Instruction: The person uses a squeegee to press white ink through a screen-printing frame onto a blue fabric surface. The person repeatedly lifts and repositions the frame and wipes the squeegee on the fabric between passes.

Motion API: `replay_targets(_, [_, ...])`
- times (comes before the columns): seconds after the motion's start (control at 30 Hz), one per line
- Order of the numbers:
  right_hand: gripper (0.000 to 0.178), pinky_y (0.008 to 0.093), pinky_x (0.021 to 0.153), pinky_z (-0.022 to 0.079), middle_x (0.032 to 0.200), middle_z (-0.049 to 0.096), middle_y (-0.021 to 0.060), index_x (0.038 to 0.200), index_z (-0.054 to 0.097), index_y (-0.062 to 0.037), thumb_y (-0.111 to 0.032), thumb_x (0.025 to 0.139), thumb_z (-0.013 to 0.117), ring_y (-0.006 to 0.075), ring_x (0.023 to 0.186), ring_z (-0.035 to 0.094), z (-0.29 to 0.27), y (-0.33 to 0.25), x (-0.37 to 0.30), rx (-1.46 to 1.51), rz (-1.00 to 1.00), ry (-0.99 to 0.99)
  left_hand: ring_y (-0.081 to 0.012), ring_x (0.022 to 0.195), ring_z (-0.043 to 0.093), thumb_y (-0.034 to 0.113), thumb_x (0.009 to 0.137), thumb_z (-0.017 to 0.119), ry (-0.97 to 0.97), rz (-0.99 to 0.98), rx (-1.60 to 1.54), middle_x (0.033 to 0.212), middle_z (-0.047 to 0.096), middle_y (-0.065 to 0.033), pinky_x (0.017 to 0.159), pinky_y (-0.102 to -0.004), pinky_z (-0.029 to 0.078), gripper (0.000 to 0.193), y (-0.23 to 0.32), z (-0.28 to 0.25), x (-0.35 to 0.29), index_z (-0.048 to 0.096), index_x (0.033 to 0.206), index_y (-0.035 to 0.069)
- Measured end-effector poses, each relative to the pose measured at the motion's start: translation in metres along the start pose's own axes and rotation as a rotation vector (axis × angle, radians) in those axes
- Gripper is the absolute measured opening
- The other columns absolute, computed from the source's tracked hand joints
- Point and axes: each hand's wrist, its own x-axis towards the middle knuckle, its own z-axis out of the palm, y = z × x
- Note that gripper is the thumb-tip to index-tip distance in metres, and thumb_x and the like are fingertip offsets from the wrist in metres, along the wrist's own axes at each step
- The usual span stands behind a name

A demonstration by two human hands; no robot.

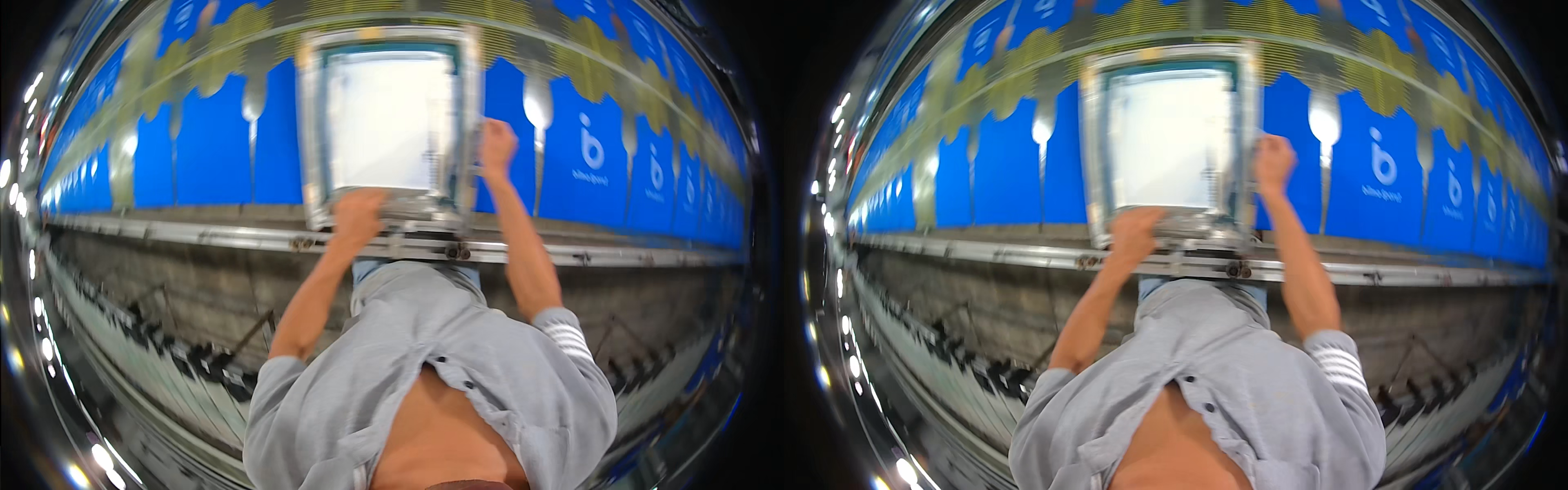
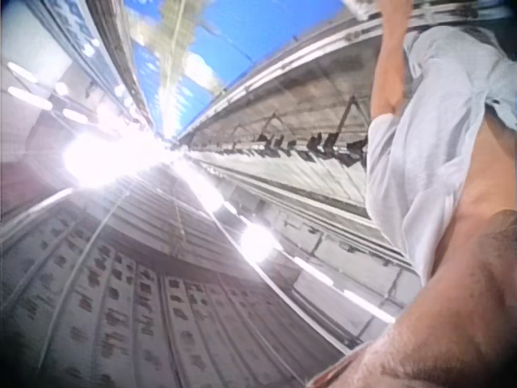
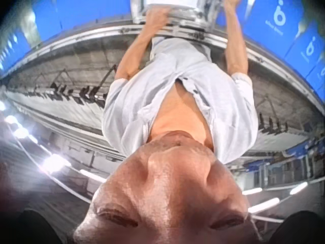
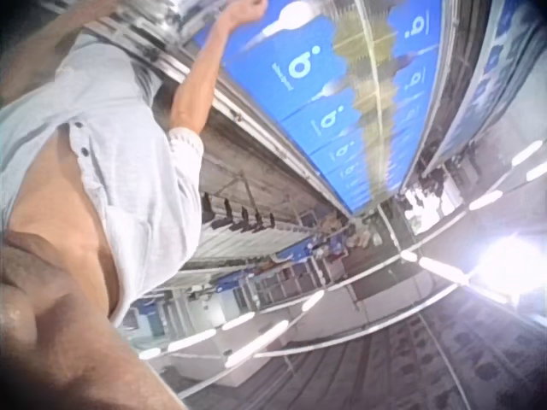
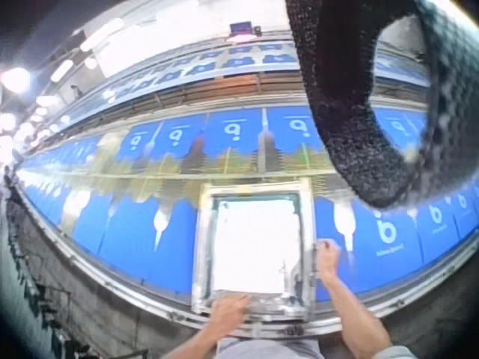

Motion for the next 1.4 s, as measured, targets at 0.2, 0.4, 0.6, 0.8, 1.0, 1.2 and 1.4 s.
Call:
replay_targets(0.2, [0.025,0.0355,0.063,0.047,0.071,0.066,0.0107,0.092,0.071,0.0030,-0.021,0.094,0.067,0.0171,0.065,0.057,0.123,-0.101,-0.077,0.160,0.125,-0.027,-0.0318,0.094,0.068,-0.005,0.065,0.064,-0.118,-0.031,0.148,0.102,0.073,-0.0101,0.079,-0.0440,0.053,0.042,-0.113,-0.100,-0.031,0.072,0.104,0.007])
replay_targets(0.4, [0.027,0.0365,0.064,0.046,0.073,0.066,0.0111,0.096,0.071,0.0028,-0.024,0.094,0.066,0.0179,0.066,0.058,0.138,-0.112,-0.091,0.101,0.208,-0.073,-0.0307,0.091,0.068,-0.004,0.067,0.063,-0.160,-0.071,0.152,0.095,0.073,-0.0083,0.076,-0.0441,0.052,0.032,-0.138,-0.105,-0.038,0.072,0.097,0.005])
replay_targets(0.6, [0.030,0.0438,0.075,0.050,0.087,0.071,0.0177,0.101,0.072,0.0000,-0.027,0.095,0.062,0.0330,0.081,0.066,0.146,-0.097,-0.081,-0.025,0.182,-0.065,-0.0291,0.093,0.069,-0.004,0.069,0.063,-0.281,-0.108,0.198,0.098,0.073,-0.0077,0.079,-0.0436,0.052,0.032,-0.138,-0.101,-0.026,0.072,0.098,0.005])
replay_targets(0.8, [0.033,0.0485,0.087,0.051,0.109,0.071,0.0176,0.109,0.075,-0.0095,-0.036,0.094,0.063,0.0396,0.100,0.066,0.142,-0.122,-0.085,-0.370,0.011,-0.111,-0.0316,0.097,0.070,0.000,0.071,0.064,-0.088,-0.028,0.157,0.100,0.073,-0.0120,0.083,-0.0451,0.054,0.034,-0.140,-0.089,-0.046,0.074,0.102,0.008])
replay_targets(1.0, [0.053,0.0459,0.094,0.050,0.116,0.069,0.0092,0.117,0.075,-0.0170,-0.051,0.076,0.079,0.0301,0.115,0.062,0.141,-0.247,-0.086,-0.660,-0.531,-1.231,-0.0369,0.088,0.070,0.011,0.072,0.063,-0.477,-0.224,0.242,0.088,0.073,-0.0170,0.077,-0.0496,0.056,0.033,-0.168,-0.124,0.076,0.079,0.100,0.019])
replay_targets(1.2, [0.022,0.0480,0.080,0.055,0.090,0.073,0.0131,0.095,0.075,-0.0123,-0.014,0.077,0.063,0.0339,0.090,0.070,0.240,-0.246,0.033,-0.733,-0.630,-0.901,-0.0369,0.089,0.072,0.016,0.074,0.064,-0.267,-0.186,0.365,0.090,0.073,-0.0187,0.079,-0.0482,0.057,0.021,-0.238,-0.146,0.227,0.078,0.089,0.014])
replay_targets(1.4, [0.022,0.0489,0.090,0.051,0.094,0.073,0.0117,0.097,0.074,-0.0106,-0.011,0.078,0.063,0.0327,0.091,0.068,0.263,-0.235,0.048,-0.609,-0.691,-0.774,-0.0374,0.083,0.071,0.017,0.073,0.064,-0.249,-0.128,0.349,0.086,0.073,-0.0160,0.074,-0.0475,0.056,0.030,-0.272,-0.140,0.257,0.080,0.098,0.018])
